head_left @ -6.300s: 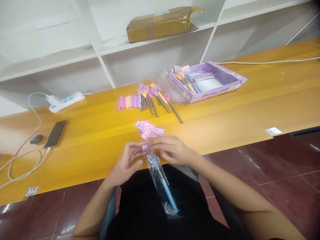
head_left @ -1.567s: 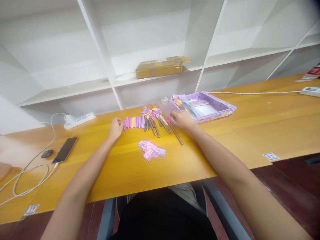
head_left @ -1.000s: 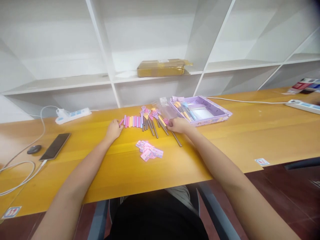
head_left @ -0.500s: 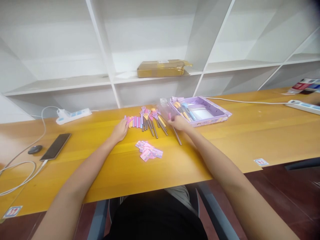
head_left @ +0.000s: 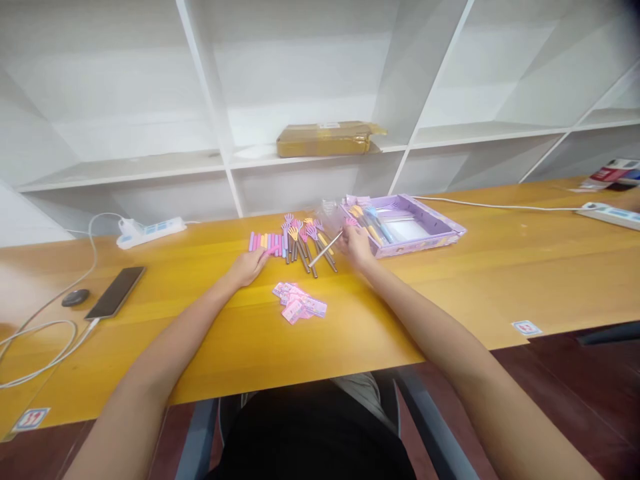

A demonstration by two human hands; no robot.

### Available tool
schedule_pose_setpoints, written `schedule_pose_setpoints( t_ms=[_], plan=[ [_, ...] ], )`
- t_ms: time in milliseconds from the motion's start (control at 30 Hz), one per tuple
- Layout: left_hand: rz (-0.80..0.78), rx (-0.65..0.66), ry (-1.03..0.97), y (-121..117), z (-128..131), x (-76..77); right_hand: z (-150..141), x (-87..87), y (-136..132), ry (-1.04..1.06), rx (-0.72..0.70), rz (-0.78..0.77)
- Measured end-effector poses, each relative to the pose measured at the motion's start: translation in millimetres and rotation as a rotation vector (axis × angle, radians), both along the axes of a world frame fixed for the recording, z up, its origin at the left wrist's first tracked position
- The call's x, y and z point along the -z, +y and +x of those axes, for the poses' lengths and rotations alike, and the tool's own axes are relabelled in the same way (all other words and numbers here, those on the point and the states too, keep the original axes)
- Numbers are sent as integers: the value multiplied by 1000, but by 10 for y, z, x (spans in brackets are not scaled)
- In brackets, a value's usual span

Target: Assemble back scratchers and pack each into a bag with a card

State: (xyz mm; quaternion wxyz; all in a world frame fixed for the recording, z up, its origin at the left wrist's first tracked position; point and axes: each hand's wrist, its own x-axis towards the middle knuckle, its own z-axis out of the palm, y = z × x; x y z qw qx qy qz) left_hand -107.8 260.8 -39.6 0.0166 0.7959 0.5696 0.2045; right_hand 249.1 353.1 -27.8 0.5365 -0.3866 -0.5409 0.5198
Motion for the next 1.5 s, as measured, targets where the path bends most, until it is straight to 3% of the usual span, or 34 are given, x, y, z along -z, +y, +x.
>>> schedule_pose_setpoints(
  t_ms=[267,667,933,1167,1300,1500],
  plan=[
    [27,69,-4,56,10,41,-45,85,-4,229,-60,-46],
    [22,119,-1,40,24,59,-159,187,-73,252,-166,8],
    [55,54,25,114,-3,125,-235,191,-33,217,-145,39],
    [97,-27,66,297,-79,-34,-578,16,215,184,-51,98],
    [123,-68,73,250,-78,-22,-703,106,261,207,-37,109],
    [95,-34,75,158,-45,58,-573,212,183,220,-81,93]
  ],
)
